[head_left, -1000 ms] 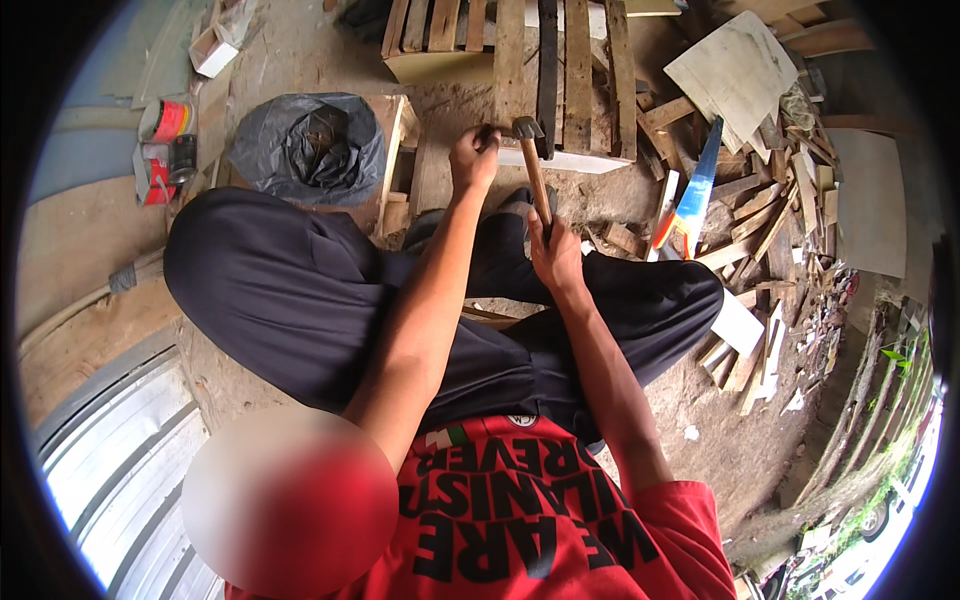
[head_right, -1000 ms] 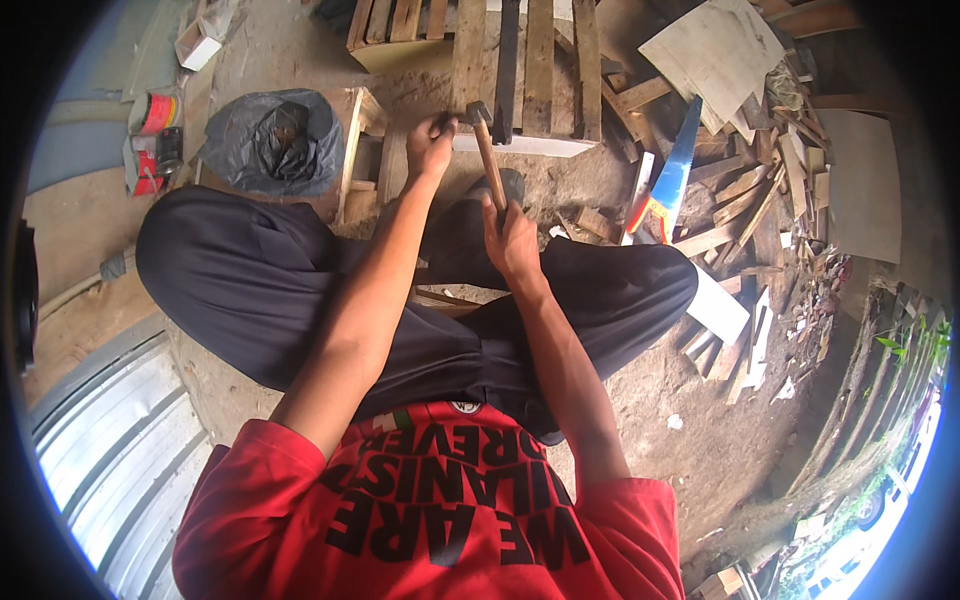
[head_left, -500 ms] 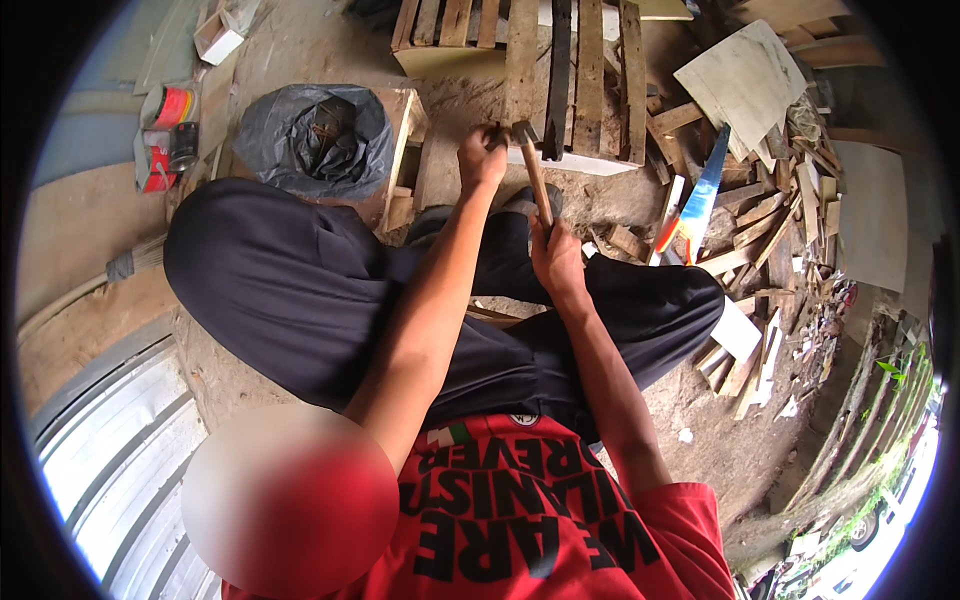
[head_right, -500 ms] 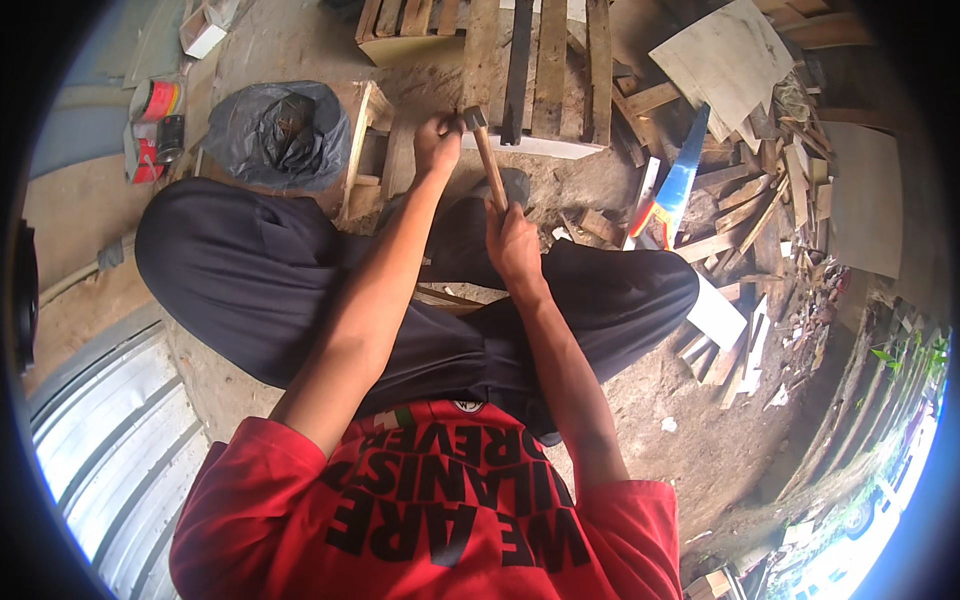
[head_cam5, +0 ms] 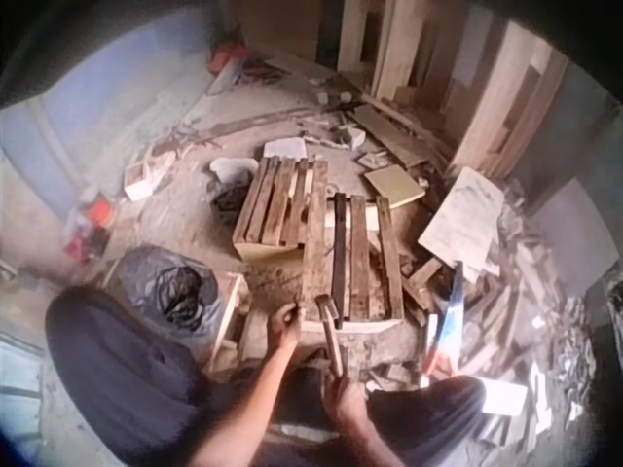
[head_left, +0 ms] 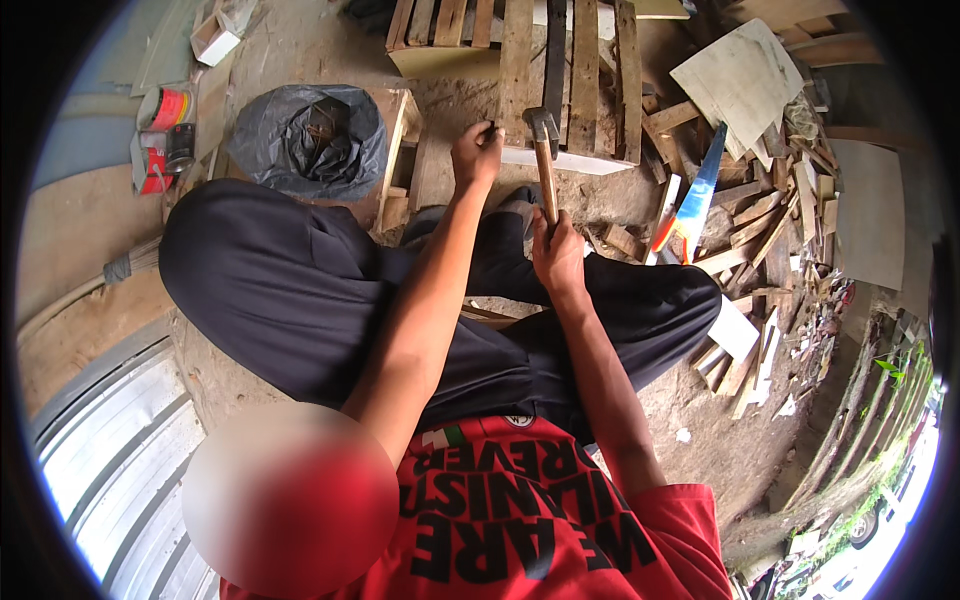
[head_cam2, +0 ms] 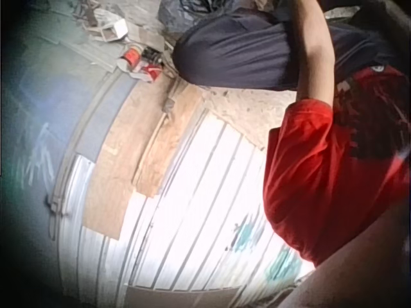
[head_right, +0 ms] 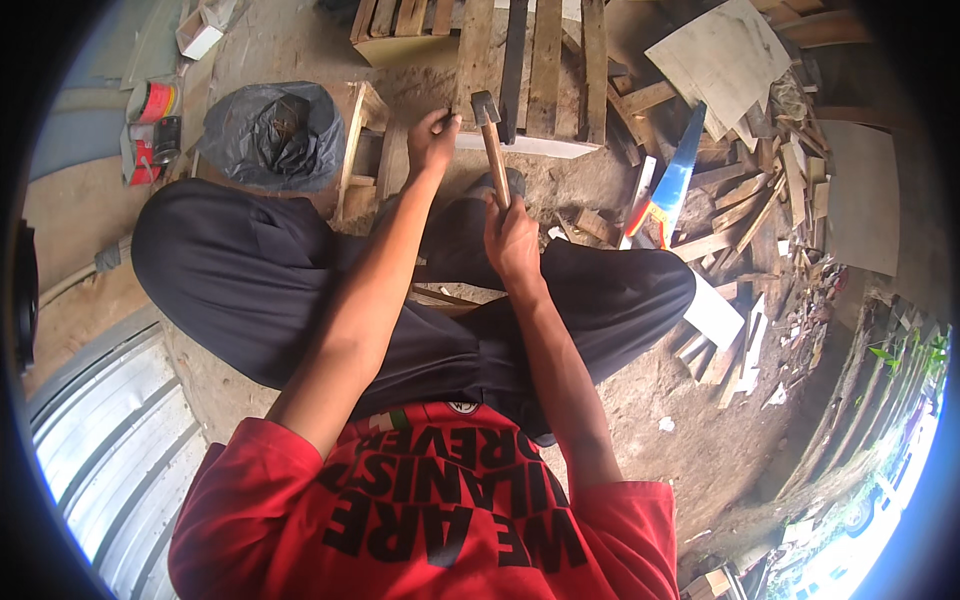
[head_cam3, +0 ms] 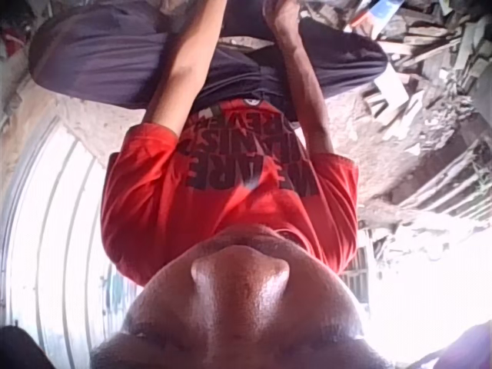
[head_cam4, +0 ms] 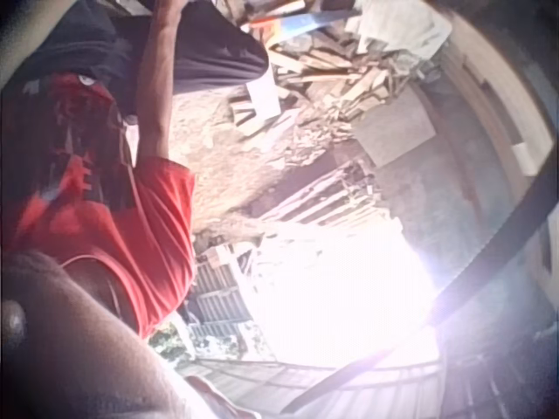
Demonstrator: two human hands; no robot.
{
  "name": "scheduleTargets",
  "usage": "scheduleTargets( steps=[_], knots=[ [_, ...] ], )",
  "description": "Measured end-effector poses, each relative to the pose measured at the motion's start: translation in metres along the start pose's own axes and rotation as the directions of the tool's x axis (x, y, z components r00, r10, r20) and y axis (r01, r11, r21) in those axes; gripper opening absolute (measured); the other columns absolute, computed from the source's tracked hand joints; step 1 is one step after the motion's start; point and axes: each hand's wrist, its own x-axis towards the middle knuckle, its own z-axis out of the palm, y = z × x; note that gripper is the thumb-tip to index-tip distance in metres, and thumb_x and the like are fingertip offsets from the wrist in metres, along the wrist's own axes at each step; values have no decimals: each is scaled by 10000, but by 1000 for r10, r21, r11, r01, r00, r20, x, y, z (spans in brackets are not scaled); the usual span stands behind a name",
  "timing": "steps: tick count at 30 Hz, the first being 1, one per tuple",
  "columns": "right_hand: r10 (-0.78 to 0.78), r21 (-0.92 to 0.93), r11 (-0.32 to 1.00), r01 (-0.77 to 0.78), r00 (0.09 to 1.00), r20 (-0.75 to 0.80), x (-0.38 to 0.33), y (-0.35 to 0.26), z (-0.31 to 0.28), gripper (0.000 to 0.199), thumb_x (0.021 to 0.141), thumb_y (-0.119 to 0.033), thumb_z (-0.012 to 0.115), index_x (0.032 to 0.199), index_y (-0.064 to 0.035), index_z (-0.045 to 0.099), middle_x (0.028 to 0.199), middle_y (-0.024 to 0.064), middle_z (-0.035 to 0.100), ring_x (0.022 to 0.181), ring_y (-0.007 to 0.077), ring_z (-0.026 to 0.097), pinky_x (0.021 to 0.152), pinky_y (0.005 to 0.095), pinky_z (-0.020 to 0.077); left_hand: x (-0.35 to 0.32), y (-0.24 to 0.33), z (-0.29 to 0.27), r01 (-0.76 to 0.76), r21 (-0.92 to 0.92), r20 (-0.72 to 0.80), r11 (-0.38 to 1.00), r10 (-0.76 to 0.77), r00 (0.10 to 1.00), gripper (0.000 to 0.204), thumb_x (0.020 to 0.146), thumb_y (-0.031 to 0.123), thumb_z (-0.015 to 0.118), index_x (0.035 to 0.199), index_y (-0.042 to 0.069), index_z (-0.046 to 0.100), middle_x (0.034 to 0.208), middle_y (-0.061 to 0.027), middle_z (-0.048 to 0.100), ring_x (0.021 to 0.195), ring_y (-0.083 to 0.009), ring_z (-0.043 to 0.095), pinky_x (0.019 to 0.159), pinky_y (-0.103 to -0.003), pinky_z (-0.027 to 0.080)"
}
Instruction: The person sits on the floor and uses a hammer to drive nails into a wooden pallet. They repeatedly pick up nails from a plastic bag and hammer them into the wood.
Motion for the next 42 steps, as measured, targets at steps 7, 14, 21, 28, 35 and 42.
scheduleTargets(
  steps=[7, 14, 21, 28, 35, 42],
  knots=[
    [-2, -18, 1000, 2, 1000, 19, -2, 4, 7, 296, 960, -194, 632, 844, 32, 481, 590, 292, 556, 574, 494, 590, 441, 516, 416, -1, 12, 1, 26, 3, 41, 1000, -26, 999, 312, 860, 178, 728, 1085, -34, 688, 949, -151, 739, 889, -186, 698, 802, -308, 524],
    [86, 7, 996, -87, 991, 100, -2, 9, 7, 341, 969, -246, 618, 829, 51, 524, 645, 313, 584, 644, 497, 618, 491, 512, 448, 5, -6, -1, 16, -4, 79, 1000, -16, 997, 258, 862, 159, 717, 1054, -13, 705, 924, -75, 729, 804, -139, 641, 743, -298, 509],
    [85, 11, 996, -86, 991, 101, -1, 15, 8, 396, 964, -290, 626, 785, 51, 533, 669, 324, 590, 678, 518, 614, 522, 520, 467, -7, 5, -7, 336, -349, 138, 875, -307, 942, 329, 906, 246, 705, 1195, 91, 690, 1075, 13, 692, 933, -109, 608, 760, -288, 490],
    [244, 54, 964, -262, 943, 226, 4, 13, 0, 524, 984, -433, 569, 827, 67, 570, 672, 315, 593, 695, 501, 635, 568, 501, 475, -5, 7, -12, 296, -299, 199, 907, -244, 949, 397, 893, 285, 731, 1239, 101, 665, 1139, 7, 689, 984, -109, 610, 801, -303, 488],
    [247, -3, 968, -251, 950, 190, 5, 9, -1, 569, 992, -482, 530, 808, 56, 565, 666, 319, 582, 720, 513, 632, 574, 497, 472, -5, 1, -16, 275, -331, 220, 903, -209, 953, 425, 865, 274, 767, 1242, 107, 664, 1137, -4, 692, 1014, -126, 613, 825, -300, 484],
    [99, -32, 995, -96, 990, 96, 2, 3, 2, 453, 978, -360, 608, 776, 38, 523, 608, 303, 556, 634, 505, 605, 498, 499, 445, -5, 7, -21, 363, -325, 266, 873, -283, 921, 440, 838, 255, 789, 1229, 90, 671, 1140, -29, 693, 1019, -134, 618, 835, -311, 493]
  ],
)
